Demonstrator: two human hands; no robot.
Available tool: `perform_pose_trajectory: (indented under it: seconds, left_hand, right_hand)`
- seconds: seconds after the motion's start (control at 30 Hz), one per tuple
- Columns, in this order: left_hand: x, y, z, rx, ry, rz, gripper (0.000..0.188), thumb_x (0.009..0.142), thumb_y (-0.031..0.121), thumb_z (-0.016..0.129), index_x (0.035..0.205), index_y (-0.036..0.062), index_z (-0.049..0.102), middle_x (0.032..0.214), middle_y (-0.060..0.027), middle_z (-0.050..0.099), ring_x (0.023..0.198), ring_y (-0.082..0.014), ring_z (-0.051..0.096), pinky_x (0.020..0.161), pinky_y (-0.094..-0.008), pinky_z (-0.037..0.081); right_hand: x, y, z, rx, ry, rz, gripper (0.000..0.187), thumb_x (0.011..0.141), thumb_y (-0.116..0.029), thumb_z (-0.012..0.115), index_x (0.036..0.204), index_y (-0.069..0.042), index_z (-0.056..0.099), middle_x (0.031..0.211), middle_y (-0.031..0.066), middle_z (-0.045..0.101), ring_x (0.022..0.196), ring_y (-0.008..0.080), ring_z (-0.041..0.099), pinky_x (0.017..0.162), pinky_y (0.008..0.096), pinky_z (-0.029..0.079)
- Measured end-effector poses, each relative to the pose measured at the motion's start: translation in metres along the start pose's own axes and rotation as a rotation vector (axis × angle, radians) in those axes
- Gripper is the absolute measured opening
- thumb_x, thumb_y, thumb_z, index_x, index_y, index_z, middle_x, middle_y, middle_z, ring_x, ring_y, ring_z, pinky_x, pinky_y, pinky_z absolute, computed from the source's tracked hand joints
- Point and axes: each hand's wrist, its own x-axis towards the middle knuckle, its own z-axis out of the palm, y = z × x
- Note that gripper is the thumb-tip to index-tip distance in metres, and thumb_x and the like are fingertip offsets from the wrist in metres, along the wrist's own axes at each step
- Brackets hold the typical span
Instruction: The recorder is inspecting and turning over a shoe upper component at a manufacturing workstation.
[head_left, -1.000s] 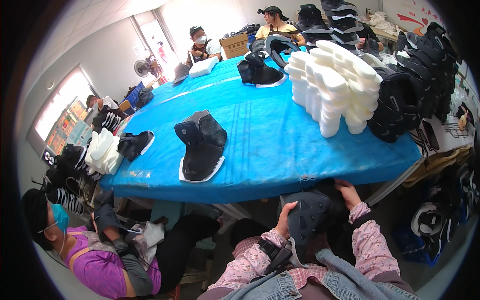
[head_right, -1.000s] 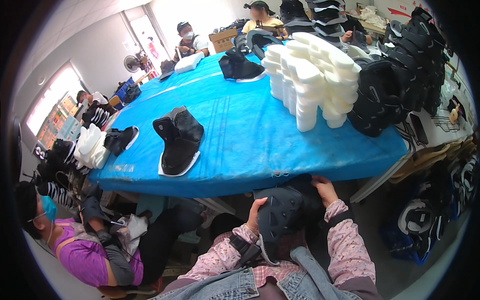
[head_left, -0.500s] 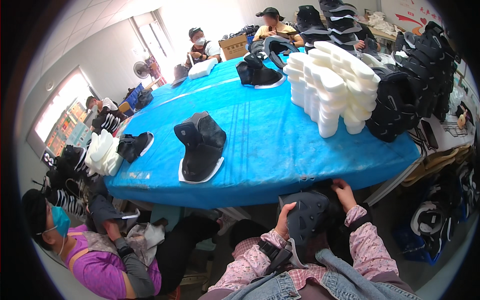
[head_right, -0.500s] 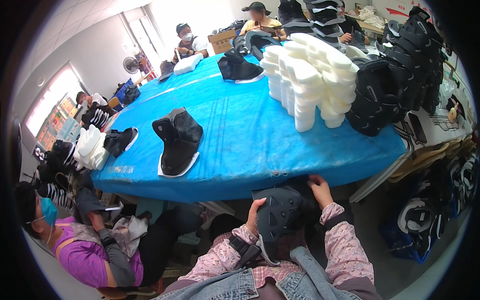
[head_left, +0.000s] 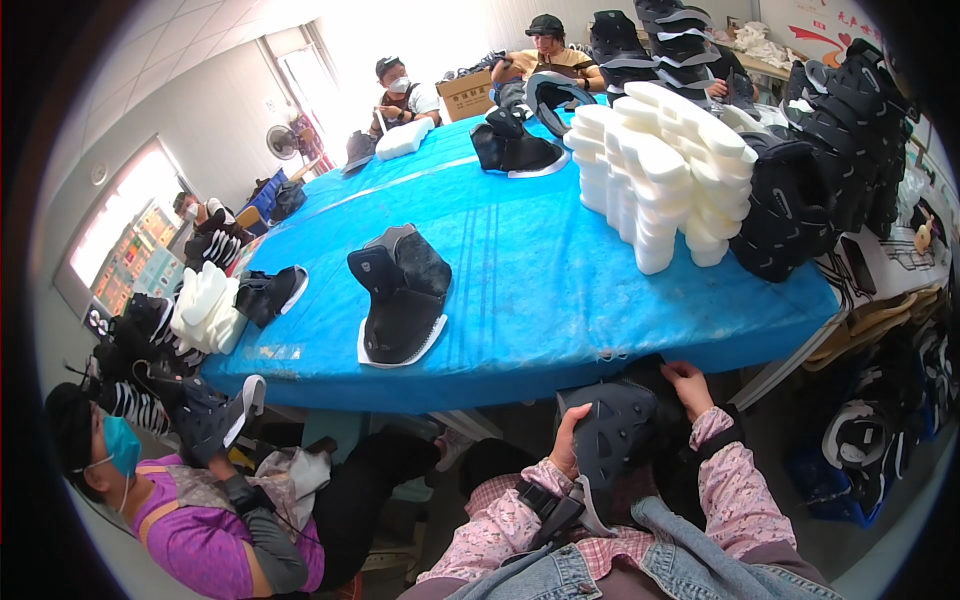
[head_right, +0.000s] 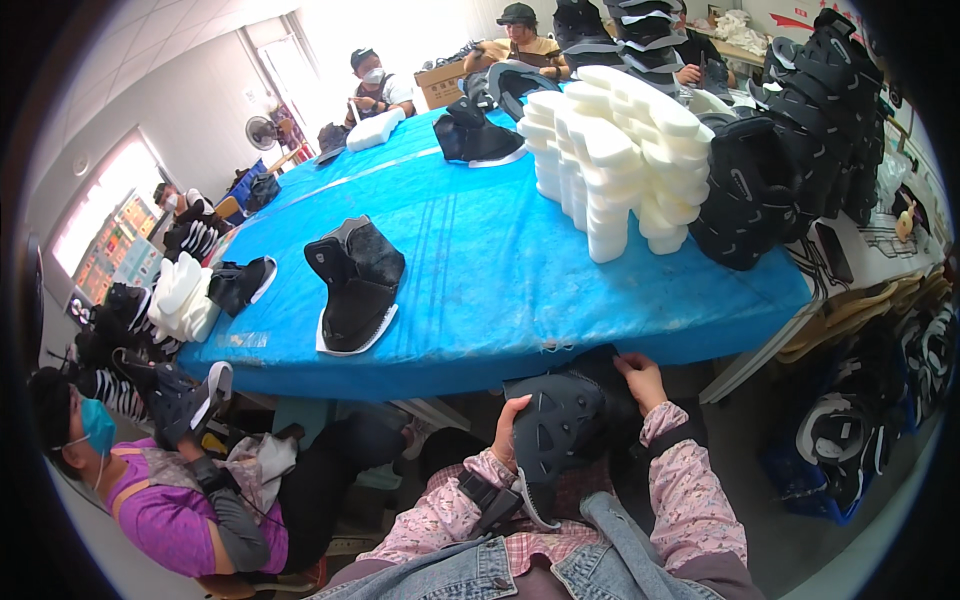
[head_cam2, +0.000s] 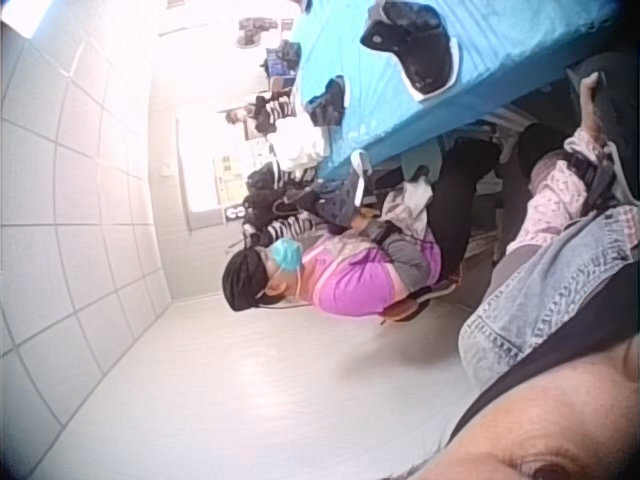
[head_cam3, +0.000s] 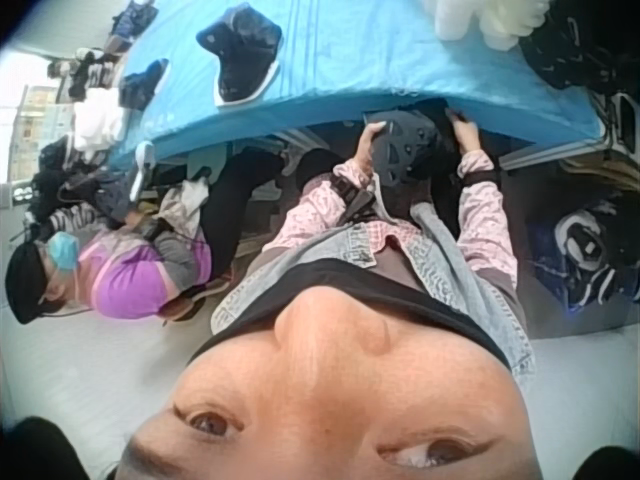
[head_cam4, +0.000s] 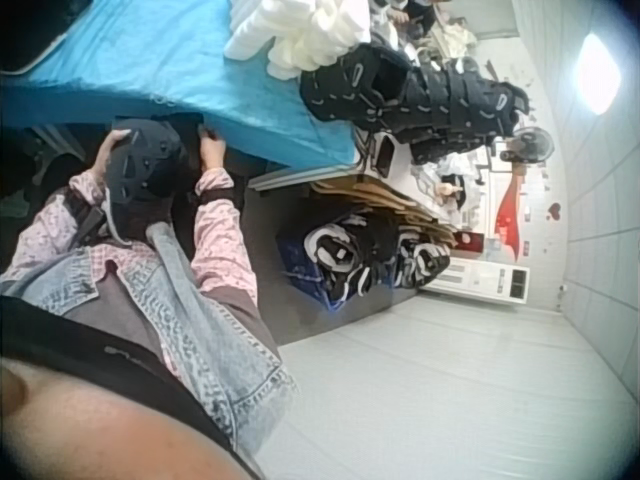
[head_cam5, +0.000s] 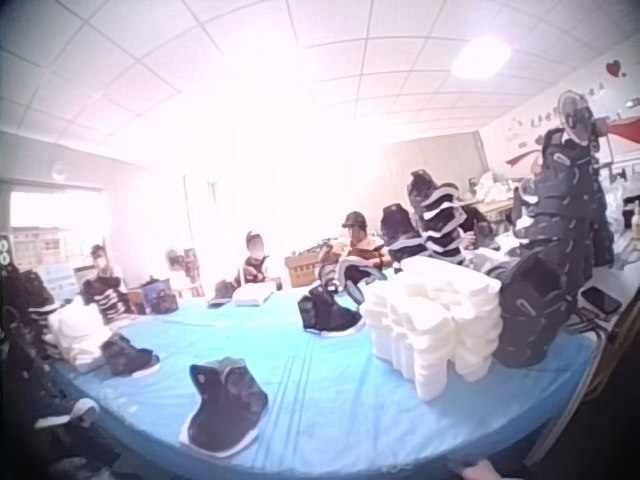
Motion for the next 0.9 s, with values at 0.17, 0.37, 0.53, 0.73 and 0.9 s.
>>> perform_pose_trajectory:
  seconds: [0.17,0.37,0.53,0.73,0.9]
  left_hand:
    - [0.000,0.000,-0.001,0.019,-0.007,0.000,0.047,0.081,0.037,0.044,0.108,0.0003,0.052,0.095,-0.0126,0.061,0.079,-0.0207,0.061,0.071,-0.0309,0.051]
    - [-0.001,0.000,0.001,0.014,0.000,0.006,0.046,0.081,0.037,0.044,0.108,0.0000,0.052,0.095,-0.0128,0.061,0.080,-0.0208,0.061,0.072,-0.0309,0.051]
    - [0.001,0.001,-0.001,0.010,-0.016,0.007,0.047,0.081,0.037,0.044,0.108,-0.0002,0.052,0.096,-0.0128,0.061,0.081,-0.0210,0.061,0.074,-0.0308,0.050]
    - [-0.002,0.002,0.002,0.009,-0.006,0.023,0.047,0.081,0.037,0.044,0.108,-0.0002,0.052,0.096,-0.0130,0.061,0.081,-0.0212,0.061,0.074,-0.0309,0.050]
    - [0.003,0.001,-0.001,0.004,-0.011,0.004,0.047,0.081,0.037,0.044,0.108,0.0000,0.052,0.097,-0.0132,0.061,0.082,-0.0216,0.061,0.074,-0.0317,0.050]
  right_hand:
    - [0.003,-0.001,-0.005,0.109,-0.039,-0.014,0.024,0.077,-0.020,0.062,0.090,0.000,0.062,0.082,0.0040,0.061,0.077,0.0119,0.053,0.071,0.0242,0.039]
    - [0.006,-0.007,-0.005,0.127,-0.006,-0.018,0.023,0.077,-0.020,0.062,0.088,0.001,0.062,0.081,0.0050,0.062,0.074,0.0112,0.053,0.069,0.0241,0.040]
    - [0.011,0.002,-0.001,-0.063,0.064,-0.117,0.022,0.076,-0.020,0.064,0.083,0.001,0.063,0.074,0.0059,0.062,0.068,0.0112,0.054,0.063,0.0256,0.042]
    - [0.016,0.005,0.005,-0.234,0.081,-0.164,0.023,0.077,-0.021,0.063,0.081,0.001,0.062,0.072,0.0062,0.061,0.068,0.0122,0.054,0.064,0.0258,0.042]
    - [0.025,0.014,0.003,-0.250,0.051,-0.153,0.032,0.079,-0.026,0.057,0.096,0.001,0.059,0.090,0.0174,0.061,0.084,0.0271,0.058,0.075,0.0326,0.043]
